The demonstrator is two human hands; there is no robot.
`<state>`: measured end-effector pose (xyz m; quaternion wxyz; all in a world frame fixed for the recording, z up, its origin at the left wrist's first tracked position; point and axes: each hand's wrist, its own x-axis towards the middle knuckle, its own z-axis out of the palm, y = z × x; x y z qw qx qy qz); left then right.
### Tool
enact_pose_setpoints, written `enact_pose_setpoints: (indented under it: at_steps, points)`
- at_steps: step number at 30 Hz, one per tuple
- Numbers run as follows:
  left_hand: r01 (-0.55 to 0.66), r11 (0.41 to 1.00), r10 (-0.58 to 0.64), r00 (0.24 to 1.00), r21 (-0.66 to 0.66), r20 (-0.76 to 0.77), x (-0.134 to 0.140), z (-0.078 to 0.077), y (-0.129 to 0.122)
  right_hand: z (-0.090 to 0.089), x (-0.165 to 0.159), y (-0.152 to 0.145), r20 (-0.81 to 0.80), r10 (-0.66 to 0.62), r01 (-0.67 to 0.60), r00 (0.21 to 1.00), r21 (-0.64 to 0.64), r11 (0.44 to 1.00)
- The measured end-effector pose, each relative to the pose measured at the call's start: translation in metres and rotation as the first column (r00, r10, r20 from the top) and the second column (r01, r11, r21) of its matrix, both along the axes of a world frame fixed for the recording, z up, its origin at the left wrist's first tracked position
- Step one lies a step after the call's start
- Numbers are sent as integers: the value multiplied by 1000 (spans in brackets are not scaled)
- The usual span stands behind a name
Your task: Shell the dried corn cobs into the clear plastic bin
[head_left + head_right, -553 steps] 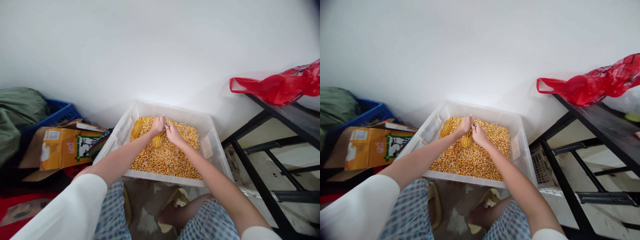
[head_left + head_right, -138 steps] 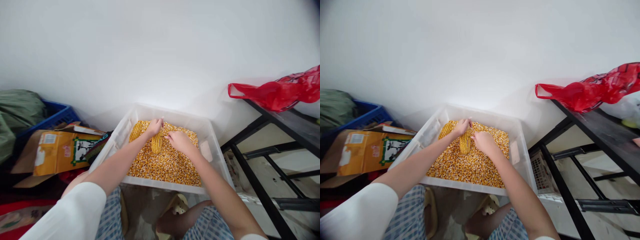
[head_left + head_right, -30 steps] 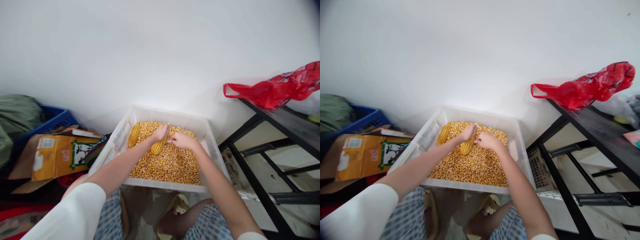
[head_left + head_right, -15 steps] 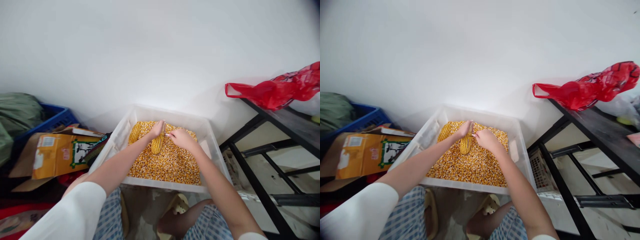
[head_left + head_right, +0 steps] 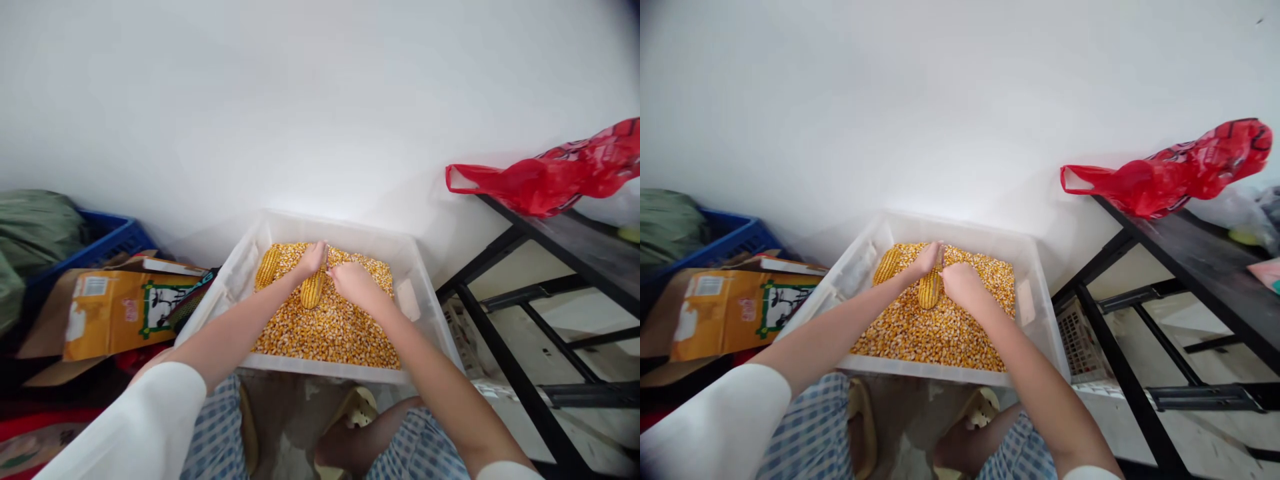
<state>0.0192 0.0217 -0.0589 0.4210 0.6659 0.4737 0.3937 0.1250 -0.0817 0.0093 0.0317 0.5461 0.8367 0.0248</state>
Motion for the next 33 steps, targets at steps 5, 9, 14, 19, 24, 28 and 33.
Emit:
enact_pose_setpoints:
  at_steps: [5, 9, 14, 19, 24, 28, 33]
  points:
    - [7, 997, -4, 999, 78, -41, 5, -3, -4, -3, -6, -3, 50, 29, -28, 998, -13, 1000]
    - [80, 989, -76, 996, 125, -39, 5, -6, -6, 3, 4, 0, 3, 59, -59, 998, -21, 998]
    - [148, 976, -133, 986, 161, -101, 9, -3, -17, 8, 22, 7, -40, 113, -116, 993, -84, 990]
    - [266, 940, -205, 941, 213, -270, 18, 2, -32, 6, 44, 11, -141, 118, -140, 983, -159, 977]
    - [327, 920, -269, 928, 217, -259, 19, 5, -33, 0, 61, 8, -267, 52, -121, 962, -246, 962]
    - [294, 948, -278, 951, 120, -138, 14, 4, -24, -3, 66, 7, -339, 47, -126, 940, -215, 968]
    - [255, 960, -241, 963, 116, -118, 12, -1, -14, -4, 61, 8, -354, 47, -92, 934, -112, 990]
